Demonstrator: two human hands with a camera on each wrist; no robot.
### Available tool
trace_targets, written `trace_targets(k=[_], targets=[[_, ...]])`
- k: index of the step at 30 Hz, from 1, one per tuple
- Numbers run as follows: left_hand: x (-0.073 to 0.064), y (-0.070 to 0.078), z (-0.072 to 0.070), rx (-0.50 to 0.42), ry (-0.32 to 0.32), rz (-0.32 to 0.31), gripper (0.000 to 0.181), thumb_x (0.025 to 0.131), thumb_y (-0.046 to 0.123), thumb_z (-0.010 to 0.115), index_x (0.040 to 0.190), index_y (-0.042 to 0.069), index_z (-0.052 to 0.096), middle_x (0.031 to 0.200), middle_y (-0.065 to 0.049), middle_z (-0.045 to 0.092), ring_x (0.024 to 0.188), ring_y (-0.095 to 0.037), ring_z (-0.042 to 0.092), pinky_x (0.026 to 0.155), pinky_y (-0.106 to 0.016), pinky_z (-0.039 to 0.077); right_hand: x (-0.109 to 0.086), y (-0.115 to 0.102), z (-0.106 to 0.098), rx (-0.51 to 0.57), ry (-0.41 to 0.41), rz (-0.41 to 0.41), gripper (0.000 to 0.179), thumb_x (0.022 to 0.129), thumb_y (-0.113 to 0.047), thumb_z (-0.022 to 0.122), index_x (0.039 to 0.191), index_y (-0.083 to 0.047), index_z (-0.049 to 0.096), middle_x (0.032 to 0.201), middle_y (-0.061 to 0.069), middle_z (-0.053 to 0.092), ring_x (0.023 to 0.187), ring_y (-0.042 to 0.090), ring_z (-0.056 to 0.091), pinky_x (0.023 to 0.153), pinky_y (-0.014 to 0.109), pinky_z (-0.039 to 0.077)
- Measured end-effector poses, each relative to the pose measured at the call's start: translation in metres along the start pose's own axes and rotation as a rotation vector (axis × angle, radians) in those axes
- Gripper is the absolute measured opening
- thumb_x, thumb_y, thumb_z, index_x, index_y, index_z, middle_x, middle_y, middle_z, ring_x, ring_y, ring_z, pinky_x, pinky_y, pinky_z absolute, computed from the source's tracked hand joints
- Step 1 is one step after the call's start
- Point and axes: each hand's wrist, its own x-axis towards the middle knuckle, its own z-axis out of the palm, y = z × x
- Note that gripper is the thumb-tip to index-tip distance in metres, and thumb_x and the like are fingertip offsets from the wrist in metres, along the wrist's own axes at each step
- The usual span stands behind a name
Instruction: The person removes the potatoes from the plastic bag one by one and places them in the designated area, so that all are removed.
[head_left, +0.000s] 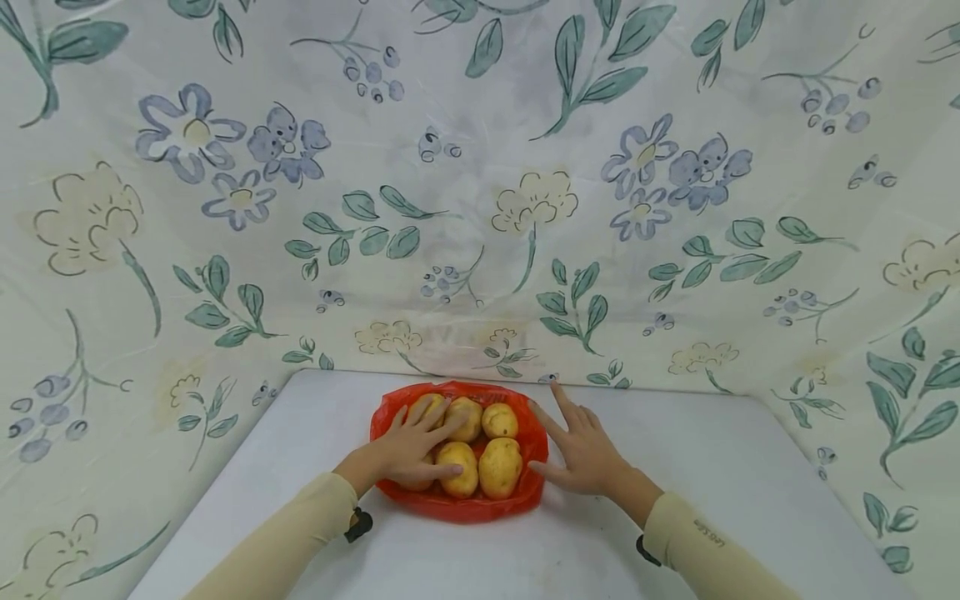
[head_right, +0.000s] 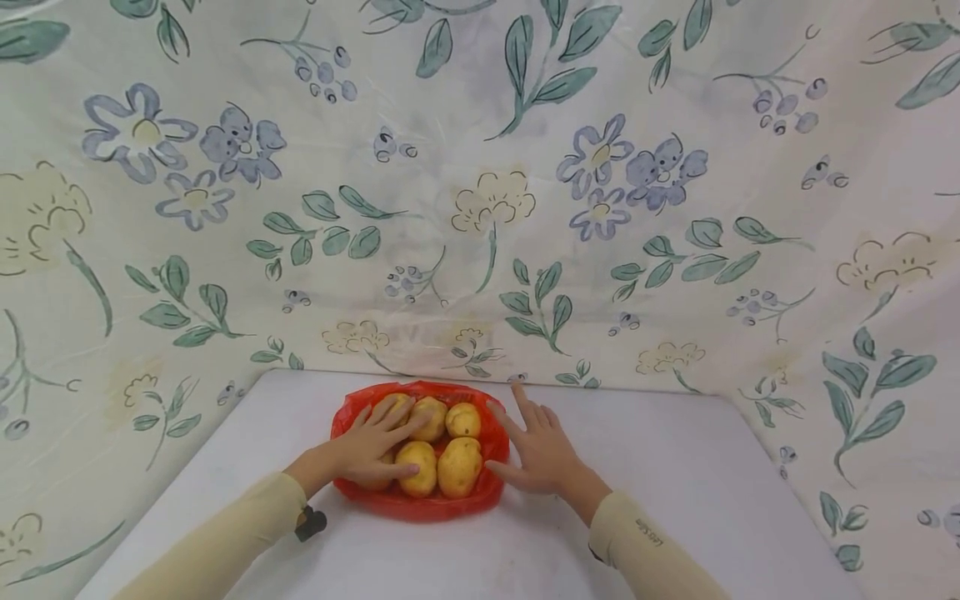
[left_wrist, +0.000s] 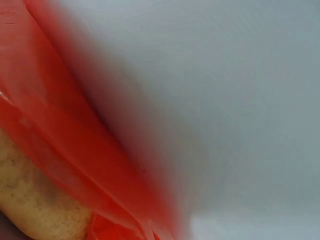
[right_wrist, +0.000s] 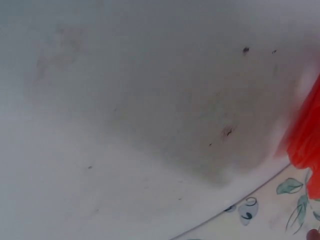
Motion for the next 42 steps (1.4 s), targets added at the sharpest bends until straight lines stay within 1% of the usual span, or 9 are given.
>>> trace_targets(k=[4,8,12,16,23,27,29,36,42], targets=[[-0.001,-0.001,0.0,-0.002,-0.011,-0.008,0.085,0.088,0.079,0.04,0.157,0.032,0.024,0.167,-0.012,0.008,0.153,-0.041,-0.004,0.116,-0.071,0.008,0.001,-0.006,0.0,0.017,-0.021,0.008,0.086,0.088,-0.065,0.057,0.158,-0.033,0.019,0.168,0.009,-0.005,0.143,0.039,0.034,0.116,0.06,0.027],[-0.001,-0.001,-0.002,0.003,-0.018,-0.004,0.082,0.089,0.078,0.039,0.156,0.033,0.028,0.167,-0.012,0.01,0.153,-0.041,-0.004,0.116,-0.07,0.009,0.003,-0.012,0.001,0.018,-0.03,0.025,0.088,0.087,-0.067,0.057,0.159,-0.034,0.017,0.168,0.007,-0.006,0.142,0.037,0.035,0.116,0.059,0.028],[0.0,0.0,-0.001,0.011,-0.017,-0.002,0.08,0.089,0.078,0.039,0.155,0.034,0.029,0.167,-0.011,0.011,0.153,-0.04,-0.005,0.116,-0.07,0.01,0.005,-0.017,0.004,0.037,-0.047,0.017,0.089,0.087,-0.068,0.057,0.159,-0.034,0.016,0.168,0.005,-0.007,0.142,0.035,0.034,0.116,0.058,0.03],[0.001,0.001,0.0,0.01,-0.01,-0.005,0.078,0.09,0.077,0.039,0.155,0.035,0.029,0.167,-0.01,0.012,0.153,-0.04,-0.005,0.116,-0.07,0.011,0.004,-0.022,0.007,0.056,-0.052,0.005,0.089,0.087,-0.066,0.059,0.159,-0.035,0.016,0.168,0.006,-0.007,0.143,0.036,0.032,0.116,0.058,0.029],[-0.004,0.002,0.005,0.009,-0.013,0.005,0.079,0.09,0.077,0.039,0.155,0.033,0.03,0.167,-0.011,0.014,0.153,-0.041,-0.002,0.116,-0.07,0.013,0.001,-0.026,0.021,0.087,-0.086,-0.033,0.088,0.089,-0.07,0.051,0.159,-0.036,0.011,0.167,0.004,-0.016,0.145,0.036,0.029,0.118,0.057,0.026],[-0.003,0.002,0.002,0.013,-0.003,-0.001,0.078,0.09,0.077,0.039,0.155,0.034,0.03,0.167,-0.01,0.014,0.153,-0.04,-0.003,0.116,-0.069,0.012,0.004,-0.026,0.02,0.069,-0.053,-0.048,0.087,0.089,-0.068,0.052,0.159,-0.035,0.013,0.167,0.003,-0.016,0.144,0.035,0.029,0.118,0.056,0.026],[-0.002,0.002,0.002,0.012,0.004,-0.005,0.078,0.09,0.077,0.039,0.155,0.035,0.031,0.167,-0.009,0.015,0.153,-0.04,-0.002,0.117,-0.069,0.012,0.004,-0.026,0.018,0.068,-0.037,-0.055,0.087,0.089,-0.067,0.054,0.159,-0.034,0.015,0.167,0.004,-0.014,0.143,0.035,0.03,0.117,0.057,0.027],[-0.004,0.0,0.007,0.016,-0.013,-0.007,0.08,0.089,0.079,0.038,0.155,0.036,0.029,0.167,-0.009,0.014,0.153,-0.04,-0.002,0.117,-0.069,0.013,0.003,-0.028,0.019,0.084,-0.077,-0.047,0.087,0.089,-0.07,0.051,0.159,-0.034,0.015,0.167,0.004,-0.014,0.146,0.035,0.025,0.118,0.056,0.025],[-0.003,0.001,0.005,0.015,0.002,-0.011,0.078,0.09,0.077,0.039,0.155,0.036,0.031,0.167,-0.009,0.014,0.153,-0.039,-0.002,0.116,-0.069,0.014,0.006,-0.029,0.018,0.074,-0.049,-0.052,0.086,0.089,-0.068,0.053,0.159,-0.033,0.017,0.168,0.006,-0.011,0.144,0.036,0.027,0.118,0.058,0.025]])
